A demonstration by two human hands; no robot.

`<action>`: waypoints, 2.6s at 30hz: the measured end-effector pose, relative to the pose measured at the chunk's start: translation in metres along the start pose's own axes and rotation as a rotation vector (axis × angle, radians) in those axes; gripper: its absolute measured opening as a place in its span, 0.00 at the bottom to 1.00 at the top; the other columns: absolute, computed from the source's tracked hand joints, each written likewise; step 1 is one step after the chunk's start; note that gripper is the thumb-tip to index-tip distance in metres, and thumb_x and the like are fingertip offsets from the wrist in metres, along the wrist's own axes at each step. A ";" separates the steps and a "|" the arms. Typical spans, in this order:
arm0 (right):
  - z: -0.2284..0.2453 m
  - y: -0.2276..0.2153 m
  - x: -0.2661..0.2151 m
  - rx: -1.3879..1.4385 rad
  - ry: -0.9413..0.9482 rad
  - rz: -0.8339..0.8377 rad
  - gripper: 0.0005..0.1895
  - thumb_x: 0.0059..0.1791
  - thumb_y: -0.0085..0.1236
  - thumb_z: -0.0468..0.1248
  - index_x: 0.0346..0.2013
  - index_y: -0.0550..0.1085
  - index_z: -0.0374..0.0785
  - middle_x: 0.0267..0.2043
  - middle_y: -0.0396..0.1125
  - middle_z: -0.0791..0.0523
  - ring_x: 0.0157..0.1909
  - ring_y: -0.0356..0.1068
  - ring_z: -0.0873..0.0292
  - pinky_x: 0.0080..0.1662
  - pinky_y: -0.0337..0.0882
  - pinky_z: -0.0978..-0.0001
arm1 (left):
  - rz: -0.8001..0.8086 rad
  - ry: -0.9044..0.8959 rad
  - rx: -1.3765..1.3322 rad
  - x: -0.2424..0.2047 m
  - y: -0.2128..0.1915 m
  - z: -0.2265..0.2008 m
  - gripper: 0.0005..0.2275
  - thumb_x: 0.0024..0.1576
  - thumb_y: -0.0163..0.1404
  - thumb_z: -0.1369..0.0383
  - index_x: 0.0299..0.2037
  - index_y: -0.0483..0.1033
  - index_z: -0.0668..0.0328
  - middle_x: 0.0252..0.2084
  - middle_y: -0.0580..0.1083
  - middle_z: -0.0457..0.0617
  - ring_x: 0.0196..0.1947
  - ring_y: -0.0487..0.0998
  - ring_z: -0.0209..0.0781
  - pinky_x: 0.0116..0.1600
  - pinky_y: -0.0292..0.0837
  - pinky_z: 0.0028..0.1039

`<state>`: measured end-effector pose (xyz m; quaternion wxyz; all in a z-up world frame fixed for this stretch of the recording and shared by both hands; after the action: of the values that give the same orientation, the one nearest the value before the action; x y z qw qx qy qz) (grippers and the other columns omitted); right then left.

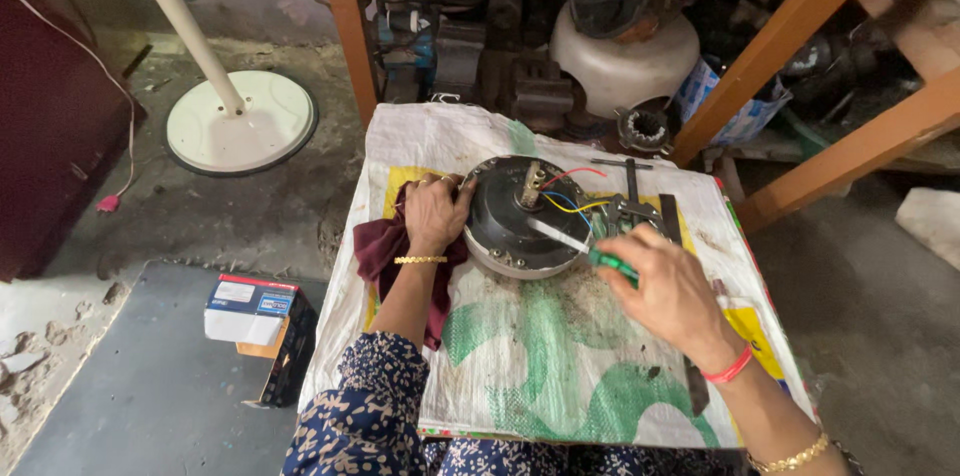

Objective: The person uses a green-handled screwdriver to loosen and remove screws from a small electric motor placed on a sack. They wipe the motor with a maroon cloth and continue adjusting internal components with the screwdriver.

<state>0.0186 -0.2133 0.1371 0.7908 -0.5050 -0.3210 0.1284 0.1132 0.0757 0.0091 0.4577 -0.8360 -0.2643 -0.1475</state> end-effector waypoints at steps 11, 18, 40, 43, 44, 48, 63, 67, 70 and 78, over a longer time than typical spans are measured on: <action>0.025 0.053 0.044 -0.137 -0.064 0.130 0.04 0.45 0.53 0.30 0.34 0.73 0.33 0.26 0.70 0.44 0.31 0.73 0.39 0.36 0.72 0.46 | -0.028 0.029 -0.026 0.001 0.003 0.000 0.17 0.61 0.48 0.54 0.41 0.85 0.57 0.38 0.79 0.61 0.42 0.77 0.57 0.54 0.64 0.44; 0.039 0.049 0.020 -0.211 -0.084 0.134 0.14 0.44 0.51 0.29 0.44 0.75 0.30 0.24 0.70 0.43 0.26 0.73 0.41 0.36 0.72 0.46 | -0.030 0.032 -0.034 -0.001 0.001 0.000 0.17 0.61 0.49 0.54 0.40 0.85 0.57 0.38 0.79 0.60 0.42 0.77 0.56 0.53 0.65 0.44; 0.032 0.080 0.025 -0.253 -0.044 0.063 0.21 0.44 0.52 0.30 0.51 0.74 0.29 0.28 0.71 0.43 0.27 0.73 0.42 0.31 0.71 0.49 | -0.045 0.031 -0.041 -0.002 0.000 -0.003 0.16 0.61 0.49 0.56 0.41 0.85 0.58 0.37 0.79 0.60 0.42 0.77 0.55 0.53 0.64 0.43; 0.032 0.097 0.059 -0.294 -0.072 0.052 0.16 0.49 0.50 0.29 0.51 0.74 0.29 0.30 0.71 0.42 0.30 0.74 0.43 0.33 0.73 0.51 | -0.048 0.039 -0.036 -0.001 -0.003 -0.005 0.16 0.61 0.49 0.56 0.41 0.85 0.58 0.36 0.79 0.60 0.41 0.77 0.55 0.53 0.64 0.43; 0.029 0.098 0.063 -0.274 -0.042 0.063 0.14 0.49 0.50 0.29 0.49 0.74 0.30 0.29 0.71 0.42 0.31 0.74 0.43 0.35 0.73 0.52 | -0.053 0.047 -0.035 -0.001 -0.005 -0.006 0.16 0.61 0.49 0.56 0.41 0.85 0.58 0.36 0.79 0.60 0.41 0.77 0.55 0.53 0.64 0.43; 0.032 0.086 0.039 -0.234 -0.020 0.058 0.18 0.47 0.51 0.30 0.51 0.73 0.28 0.27 0.70 0.43 0.27 0.73 0.44 0.32 0.72 0.51 | -0.047 0.038 -0.044 -0.002 -0.005 -0.006 0.15 0.61 0.49 0.56 0.39 0.85 0.58 0.35 0.79 0.60 0.41 0.77 0.55 0.52 0.64 0.43; 0.034 0.096 0.037 -0.241 -0.032 -0.011 0.19 0.44 0.52 0.30 0.50 0.73 0.27 0.28 0.70 0.42 0.26 0.73 0.43 0.31 0.72 0.51 | 0.031 0.017 -0.014 0.000 0.000 -0.006 0.16 0.63 0.46 0.57 0.51 0.82 0.54 0.44 0.78 0.60 0.52 0.74 0.57 0.59 0.61 0.46; 0.036 0.080 -0.024 -0.171 -0.012 -0.012 0.23 0.42 0.53 0.28 0.52 0.73 0.27 0.30 0.71 0.41 0.23 0.74 0.47 0.27 0.73 0.57 | -0.022 0.171 0.017 -0.004 -0.009 -0.026 0.20 0.60 0.44 0.63 0.62 0.75 0.51 0.58 0.74 0.56 0.66 0.59 0.64 0.66 0.44 0.60; 0.018 0.063 -0.046 0.003 0.057 -0.103 0.14 0.47 0.59 0.36 0.47 0.76 0.35 0.32 0.75 0.47 0.22 0.74 0.49 0.24 0.70 0.58 | 0.059 0.251 0.130 -0.004 0.000 -0.037 0.22 0.56 0.42 0.70 0.62 0.74 0.53 0.63 0.73 0.51 0.74 0.51 0.62 0.72 0.31 0.63; -0.050 0.028 -0.089 0.174 0.427 -0.274 0.12 0.49 0.62 0.41 0.45 0.79 0.40 0.32 0.77 0.51 0.26 0.76 0.54 0.30 0.71 0.61 | 0.046 0.289 0.400 -0.026 0.007 -0.054 0.24 0.52 0.44 0.72 0.60 0.72 0.75 0.63 0.72 0.62 0.77 0.52 0.55 0.77 0.34 0.53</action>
<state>-0.0138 -0.2832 0.0646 0.8910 -0.4026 -0.2002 -0.0623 0.0957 0.0191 0.0212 0.6505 -0.7048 -0.2009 -0.1995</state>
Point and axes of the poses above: each hand's wrist, its own x-axis towards the middle knuckle, its own y-axis out of the palm, z = x × y, the point moved 9 cm from there along x, towards the middle knuckle
